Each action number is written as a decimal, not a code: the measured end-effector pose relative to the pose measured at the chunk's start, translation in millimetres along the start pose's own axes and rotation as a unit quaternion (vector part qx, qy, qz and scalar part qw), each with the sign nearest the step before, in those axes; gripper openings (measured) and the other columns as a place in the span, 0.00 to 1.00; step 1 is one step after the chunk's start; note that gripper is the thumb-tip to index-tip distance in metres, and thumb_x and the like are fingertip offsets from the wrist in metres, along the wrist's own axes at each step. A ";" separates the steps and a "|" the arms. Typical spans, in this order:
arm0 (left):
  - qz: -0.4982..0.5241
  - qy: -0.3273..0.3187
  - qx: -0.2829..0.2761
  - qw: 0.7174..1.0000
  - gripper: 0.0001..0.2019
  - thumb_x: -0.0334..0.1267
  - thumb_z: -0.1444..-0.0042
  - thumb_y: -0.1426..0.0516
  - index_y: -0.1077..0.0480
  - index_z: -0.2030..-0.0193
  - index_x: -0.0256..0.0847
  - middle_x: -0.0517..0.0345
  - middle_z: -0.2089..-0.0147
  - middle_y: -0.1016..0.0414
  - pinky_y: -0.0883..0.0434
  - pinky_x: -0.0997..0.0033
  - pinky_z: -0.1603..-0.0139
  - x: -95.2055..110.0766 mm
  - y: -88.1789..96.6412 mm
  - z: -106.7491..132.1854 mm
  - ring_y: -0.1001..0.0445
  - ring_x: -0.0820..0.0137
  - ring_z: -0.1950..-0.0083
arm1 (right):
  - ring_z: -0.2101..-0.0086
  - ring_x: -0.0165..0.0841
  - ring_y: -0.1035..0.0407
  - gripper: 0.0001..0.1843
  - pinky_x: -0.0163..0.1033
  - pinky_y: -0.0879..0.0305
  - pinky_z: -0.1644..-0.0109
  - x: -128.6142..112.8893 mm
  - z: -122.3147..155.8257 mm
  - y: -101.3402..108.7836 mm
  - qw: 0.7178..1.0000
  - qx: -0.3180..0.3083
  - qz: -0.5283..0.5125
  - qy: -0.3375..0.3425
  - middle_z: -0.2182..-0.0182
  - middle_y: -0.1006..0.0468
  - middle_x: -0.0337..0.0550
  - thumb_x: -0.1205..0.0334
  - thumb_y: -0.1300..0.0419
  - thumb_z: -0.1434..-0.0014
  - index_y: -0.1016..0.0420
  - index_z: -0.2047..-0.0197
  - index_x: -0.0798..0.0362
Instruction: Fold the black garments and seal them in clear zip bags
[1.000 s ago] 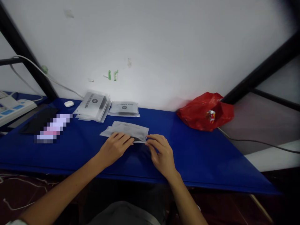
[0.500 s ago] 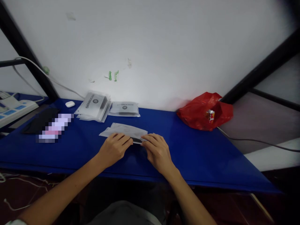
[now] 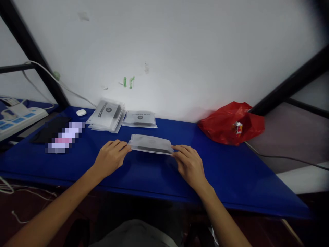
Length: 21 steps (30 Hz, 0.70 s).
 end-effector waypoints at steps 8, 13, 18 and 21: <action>0.043 -0.004 -0.121 0.992 0.10 0.31 0.37 0.50 0.29 0.63 0.38 0.52 0.59 0.25 0.34 0.65 0.62 15.8 13.2 -1.7 0.28 0.65 0.60 | 0.57 0.40 0.29 0.07 0.45 0.33 0.58 27.6 -6.6 -5.6 0.997 -0.050 0.049 -0.034 0.56 0.21 0.45 0.65 0.44 0.39 0.25 0.66 0.51; 0.157 -0.011 -0.223 0.962 0.09 0.39 0.37 0.48 0.29 0.55 0.41 0.51 0.47 0.29 0.33 0.62 0.50 41.6 20.2 -20.2 0.30 0.63 0.48 | 0.57 0.45 0.29 0.05 0.48 0.33 0.59 46.9 -27.2 -19.3 0.979 -0.124 0.113 -0.118 0.55 0.22 0.49 0.66 0.40 0.43 0.25 0.62 0.52; 0.206 0.049 -0.265 0.941 0.18 0.43 0.36 0.51 0.38 0.41 0.42 0.50 0.38 0.36 0.35 0.59 0.44 32.6 -19.6 -46.8 0.36 0.60 0.40 | 0.59 0.43 0.29 0.02 0.48 0.33 0.56 41.6 -24.7 -35.9 0.971 -0.158 0.094 -0.150 0.56 0.22 0.48 0.67 0.39 0.45 0.28 0.69 0.51; 0.210 0.073 -0.299 0.928 0.21 0.45 0.36 0.51 0.38 0.40 0.41 0.48 0.35 0.39 0.36 0.56 0.43 22.7 -47.8 -59.3 0.39 0.57 0.38 | 0.54 0.43 0.30 0.03 0.50 0.33 0.52 35.5 -15.9 -42.3 0.979 -0.146 0.036 -0.134 0.53 0.24 0.48 0.67 0.41 0.45 0.27 0.68 0.51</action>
Point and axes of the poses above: each hand's wrist, its own z-axis away from the middle knuckle, its own y-axis out of the back of the hand, x = y × z, the point moved 2 cm from there along -z, towards the middle knuckle
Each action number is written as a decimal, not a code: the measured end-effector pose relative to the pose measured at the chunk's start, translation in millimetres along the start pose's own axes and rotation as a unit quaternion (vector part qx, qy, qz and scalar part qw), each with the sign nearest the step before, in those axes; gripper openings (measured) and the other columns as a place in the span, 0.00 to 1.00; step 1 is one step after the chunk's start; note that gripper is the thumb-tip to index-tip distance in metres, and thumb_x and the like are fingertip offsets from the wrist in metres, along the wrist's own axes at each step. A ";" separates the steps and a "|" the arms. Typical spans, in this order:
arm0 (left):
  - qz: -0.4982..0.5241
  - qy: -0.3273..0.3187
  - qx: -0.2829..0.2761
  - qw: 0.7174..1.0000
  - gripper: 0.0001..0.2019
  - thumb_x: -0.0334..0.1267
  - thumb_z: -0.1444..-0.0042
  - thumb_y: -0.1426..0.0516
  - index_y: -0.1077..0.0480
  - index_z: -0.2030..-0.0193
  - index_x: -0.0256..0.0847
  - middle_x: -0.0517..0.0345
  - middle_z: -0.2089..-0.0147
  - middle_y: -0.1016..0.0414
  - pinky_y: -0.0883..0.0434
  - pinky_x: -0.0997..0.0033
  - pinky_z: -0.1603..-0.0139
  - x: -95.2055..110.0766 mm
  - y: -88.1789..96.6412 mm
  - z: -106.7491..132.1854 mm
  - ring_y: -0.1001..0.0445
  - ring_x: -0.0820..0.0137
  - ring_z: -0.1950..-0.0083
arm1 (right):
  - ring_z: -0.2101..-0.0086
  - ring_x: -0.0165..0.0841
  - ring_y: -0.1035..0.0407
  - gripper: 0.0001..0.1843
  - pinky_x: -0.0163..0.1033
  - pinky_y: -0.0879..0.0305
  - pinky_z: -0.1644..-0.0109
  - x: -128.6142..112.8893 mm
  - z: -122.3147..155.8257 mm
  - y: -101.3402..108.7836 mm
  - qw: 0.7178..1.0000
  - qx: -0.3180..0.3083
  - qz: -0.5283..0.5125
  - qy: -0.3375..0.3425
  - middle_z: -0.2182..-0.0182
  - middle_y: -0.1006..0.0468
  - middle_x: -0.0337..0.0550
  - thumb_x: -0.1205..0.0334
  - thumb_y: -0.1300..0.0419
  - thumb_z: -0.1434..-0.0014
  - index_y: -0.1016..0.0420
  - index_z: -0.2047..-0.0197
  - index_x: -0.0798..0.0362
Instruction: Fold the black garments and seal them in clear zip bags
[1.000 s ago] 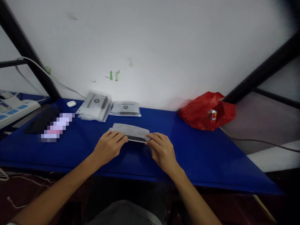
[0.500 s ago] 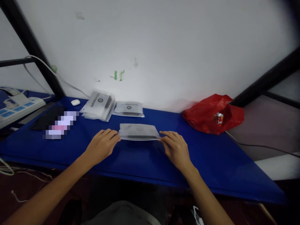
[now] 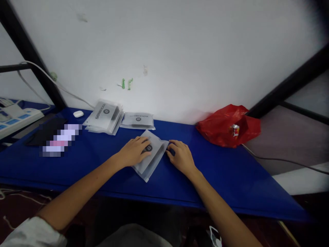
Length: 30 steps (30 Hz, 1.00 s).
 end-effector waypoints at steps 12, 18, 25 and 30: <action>-0.024 0.042 0.065 0.997 0.21 0.52 0.38 0.52 0.30 0.49 0.41 0.50 0.51 0.27 0.33 0.58 0.52 -13.3 -15.8 -14.5 0.33 0.58 0.50 | 0.47 0.43 0.34 0.06 0.55 0.36 0.45 -4.7 5.2 -4.9 0.984 0.011 -0.180 -0.007 0.47 0.28 0.50 0.61 0.39 0.44 0.24 0.62 0.50; 0.035 0.029 0.104 0.994 0.16 0.45 0.36 0.53 0.27 0.58 0.41 0.55 0.60 0.27 0.31 0.64 0.55 -10.2 -15.7 -9.1 0.29 0.66 0.57 | 0.43 0.47 0.38 0.18 0.58 0.39 0.43 -2.2 6.0 -8.7 0.977 -0.019 -0.208 -0.054 0.43 0.32 0.55 0.50 0.40 0.44 0.24 0.54 0.51; 0.059 0.041 0.127 0.989 0.15 0.43 0.38 0.51 0.30 0.50 0.40 0.53 0.55 0.27 0.32 0.60 0.51 -11.1 -18.4 -8.0 0.31 0.64 0.52 | 0.40 0.48 0.42 0.19 0.59 0.40 0.42 -3.0 6.3 -11.5 0.973 -0.090 -0.202 -0.059 0.40 0.36 0.55 0.53 0.37 0.47 0.24 0.52 0.51; 0.005 0.137 0.064 0.988 0.27 0.55 0.40 0.54 0.34 0.45 0.34 0.44 0.47 0.31 0.35 0.49 0.49 -27.7 -17.3 -6.7 0.36 0.52 0.45 | 0.40 0.48 0.41 0.19 0.58 0.41 0.41 -1.5 4.5 -12.6 0.967 -0.101 -0.230 -0.036 0.39 0.36 0.55 0.54 0.37 0.47 0.23 0.53 0.51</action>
Point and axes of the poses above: each hand's wrist, its own z-axis away from the middle knuckle, its own y-axis out of the back of the hand, x = y × z, the point moved 2 cm from there along -z, towards the middle knuckle
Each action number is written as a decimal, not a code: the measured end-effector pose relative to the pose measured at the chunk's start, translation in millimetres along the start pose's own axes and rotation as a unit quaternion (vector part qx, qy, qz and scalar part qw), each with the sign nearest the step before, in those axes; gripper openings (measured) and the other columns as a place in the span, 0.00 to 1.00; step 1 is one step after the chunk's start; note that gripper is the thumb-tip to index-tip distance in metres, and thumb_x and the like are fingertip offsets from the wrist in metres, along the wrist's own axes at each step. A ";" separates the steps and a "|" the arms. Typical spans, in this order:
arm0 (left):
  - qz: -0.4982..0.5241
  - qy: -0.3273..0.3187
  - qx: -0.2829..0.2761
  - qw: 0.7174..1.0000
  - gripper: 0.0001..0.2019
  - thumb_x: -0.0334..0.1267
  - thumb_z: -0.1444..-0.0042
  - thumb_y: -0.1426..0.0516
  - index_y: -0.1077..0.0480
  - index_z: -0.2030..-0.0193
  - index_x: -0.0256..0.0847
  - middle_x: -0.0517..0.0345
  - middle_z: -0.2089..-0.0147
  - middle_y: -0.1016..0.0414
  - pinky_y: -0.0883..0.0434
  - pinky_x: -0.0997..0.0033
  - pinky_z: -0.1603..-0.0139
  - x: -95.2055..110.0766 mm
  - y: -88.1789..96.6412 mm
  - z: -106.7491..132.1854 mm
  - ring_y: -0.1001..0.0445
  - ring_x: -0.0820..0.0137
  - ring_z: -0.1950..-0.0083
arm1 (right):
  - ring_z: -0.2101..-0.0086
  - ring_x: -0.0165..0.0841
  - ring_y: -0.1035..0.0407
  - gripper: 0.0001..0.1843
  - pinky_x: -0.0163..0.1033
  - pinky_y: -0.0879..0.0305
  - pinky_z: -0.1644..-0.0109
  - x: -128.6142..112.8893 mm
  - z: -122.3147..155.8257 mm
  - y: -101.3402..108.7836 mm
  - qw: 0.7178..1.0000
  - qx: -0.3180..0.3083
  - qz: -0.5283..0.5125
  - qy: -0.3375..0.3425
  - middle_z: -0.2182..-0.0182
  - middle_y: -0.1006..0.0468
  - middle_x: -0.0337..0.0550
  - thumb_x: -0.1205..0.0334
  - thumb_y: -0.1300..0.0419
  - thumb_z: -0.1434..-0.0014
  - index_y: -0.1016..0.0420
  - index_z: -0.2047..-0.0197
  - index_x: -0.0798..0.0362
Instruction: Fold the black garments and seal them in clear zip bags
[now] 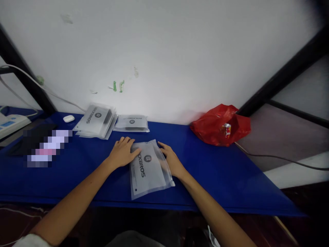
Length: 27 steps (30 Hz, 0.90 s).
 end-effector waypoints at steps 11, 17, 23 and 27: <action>0.148 0.052 -0.089 0.984 0.07 0.39 0.43 0.49 0.33 0.67 0.41 0.56 0.67 0.26 0.35 0.69 0.65 -18.4 10.0 4.9 0.29 0.67 0.66 | 0.44 0.44 0.36 0.11 0.55 0.39 0.42 -6.7 -3.1 7.0 0.997 -0.006 -0.024 0.070 0.45 0.28 0.50 0.56 0.39 0.45 0.21 0.60 0.49; 0.185 0.083 -0.078 0.976 0.09 0.37 0.44 0.49 0.30 0.69 0.40 0.57 0.69 0.24 0.35 0.71 0.65 -18.1 15.0 14.9 0.28 0.68 0.67 | 0.48 0.43 0.32 0.05 0.54 0.36 0.46 -1.7 -2.1 6.5 0.998 0.056 -0.013 0.012 0.49 0.25 0.51 0.59 0.37 0.48 0.25 0.71 0.51; 0.135 0.110 -0.051 0.983 0.10 0.34 0.45 0.50 0.29 0.70 0.40 0.56 0.70 0.24 0.36 0.70 0.64 -36.8 27.2 24.5 0.27 0.67 0.67 | 0.49 0.43 0.32 0.04 0.52 0.37 0.46 3.4 -2.3 6.6 0.994 0.103 0.004 -0.037 0.50 0.24 0.51 0.64 0.41 0.49 0.30 0.75 0.52; 0.075 0.116 -0.046 0.989 0.10 0.32 0.45 0.52 0.29 0.70 0.40 0.55 0.69 0.24 0.36 0.70 0.63 -69.0 42.0 28.7 0.27 0.66 0.65 | 0.50 0.43 0.32 0.07 0.53 0.38 0.45 8.4 -3.1 11.4 0.991 0.111 0.014 -0.072 0.49 0.25 0.50 0.66 0.43 0.50 0.34 0.78 0.51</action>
Point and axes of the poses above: each hand's wrist, its own z-axis away from the middle knuckle, its own y-axis out of the back of the hand, x = y × z, the point moved 2 cm from there along -z, towards the middle knuckle
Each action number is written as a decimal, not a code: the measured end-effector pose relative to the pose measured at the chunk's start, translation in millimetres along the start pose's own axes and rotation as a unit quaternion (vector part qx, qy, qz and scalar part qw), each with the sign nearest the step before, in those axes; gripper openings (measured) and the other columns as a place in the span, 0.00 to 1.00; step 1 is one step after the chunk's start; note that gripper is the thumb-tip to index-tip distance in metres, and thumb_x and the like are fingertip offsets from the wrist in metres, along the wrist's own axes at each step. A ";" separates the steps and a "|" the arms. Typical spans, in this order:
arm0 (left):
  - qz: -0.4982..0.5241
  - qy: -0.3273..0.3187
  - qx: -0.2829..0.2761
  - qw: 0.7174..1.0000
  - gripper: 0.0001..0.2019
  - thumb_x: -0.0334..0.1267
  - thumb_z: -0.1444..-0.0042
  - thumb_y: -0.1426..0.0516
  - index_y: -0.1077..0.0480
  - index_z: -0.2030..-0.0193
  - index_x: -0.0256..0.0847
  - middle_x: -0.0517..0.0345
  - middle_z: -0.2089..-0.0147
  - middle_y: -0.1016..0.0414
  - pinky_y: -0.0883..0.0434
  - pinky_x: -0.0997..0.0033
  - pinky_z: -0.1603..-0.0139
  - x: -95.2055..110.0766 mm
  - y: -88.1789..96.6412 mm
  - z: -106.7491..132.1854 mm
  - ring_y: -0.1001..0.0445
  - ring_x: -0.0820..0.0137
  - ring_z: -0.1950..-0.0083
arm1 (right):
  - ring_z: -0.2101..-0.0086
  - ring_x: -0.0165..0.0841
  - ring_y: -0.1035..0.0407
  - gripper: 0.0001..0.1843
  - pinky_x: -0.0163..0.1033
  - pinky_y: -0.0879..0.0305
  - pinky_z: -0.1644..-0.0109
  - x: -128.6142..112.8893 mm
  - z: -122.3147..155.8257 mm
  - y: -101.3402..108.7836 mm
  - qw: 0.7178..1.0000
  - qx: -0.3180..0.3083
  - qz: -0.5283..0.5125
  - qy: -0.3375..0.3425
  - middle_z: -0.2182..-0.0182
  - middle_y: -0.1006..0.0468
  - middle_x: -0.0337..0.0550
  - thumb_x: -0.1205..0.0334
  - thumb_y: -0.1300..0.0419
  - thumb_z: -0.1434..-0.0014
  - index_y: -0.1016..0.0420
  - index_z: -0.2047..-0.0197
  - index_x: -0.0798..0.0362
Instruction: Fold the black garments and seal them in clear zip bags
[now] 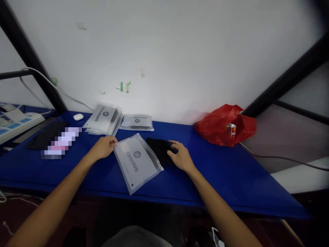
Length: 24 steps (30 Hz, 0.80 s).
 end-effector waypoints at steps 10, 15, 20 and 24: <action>-0.227 0.021 0.044 0.973 0.13 0.27 0.47 0.52 0.27 0.63 0.42 0.49 0.60 0.25 0.33 0.64 0.60 -25.9 45.7 -19.5 0.28 0.58 0.55 | 0.52 0.43 0.31 0.07 0.53 0.36 0.47 10.4 -2.2 5.8 1.000 0.017 0.023 -0.006 0.51 0.24 0.49 0.64 0.45 0.51 0.35 0.79 0.51; -0.286 -0.043 0.126 0.949 0.15 0.32 0.39 0.55 0.30 0.52 0.36 0.41 0.53 0.29 0.33 0.57 0.57 13.9 21.3 3.5 0.32 0.52 0.49 | 0.50 0.43 0.32 0.06 0.53 0.37 0.46 9.0 -1.2 6.1 0.999 0.025 0.020 -0.019 0.51 0.25 0.51 0.64 0.44 0.51 0.34 0.78 0.51; -0.233 -0.159 0.050 0.958 0.18 0.44 0.37 0.51 0.33 0.47 0.36 0.42 0.48 0.30 0.32 0.55 0.53 55.3 -30.9 46.5 0.32 0.54 0.48 | 0.49 0.44 0.33 0.06 0.54 0.37 0.45 6.4 -0.2 6.7 0.999 0.014 0.026 -0.040 0.49 0.26 0.52 0.63 0.43 0.50 0.32 0.77 0.52; -0.277 -0.135 0.023 0.951 0.16 0.35 0.37 0.53 0.33 0.46 0.32 0.39 0.49 0.29 0.32 0.52 0.55 56.6 -37.2 53.2 0.31 0.52 0.50 | 0.49 0.44 0.33 0.08 0.54 0.37 0.45 4.1 0.9 6.7 0.999 0.008 0.027 -0.031 0.49 0.26 0.52 0.60 0.43 0.47 0.31 0.75 0.52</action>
Point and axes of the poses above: each hand's wrist, its own z-axis away from the middle knuckle, its own y-axis out of the back of the hand, x = y × z, the point moved 2 cm from there along -z, towards the middle knuckle
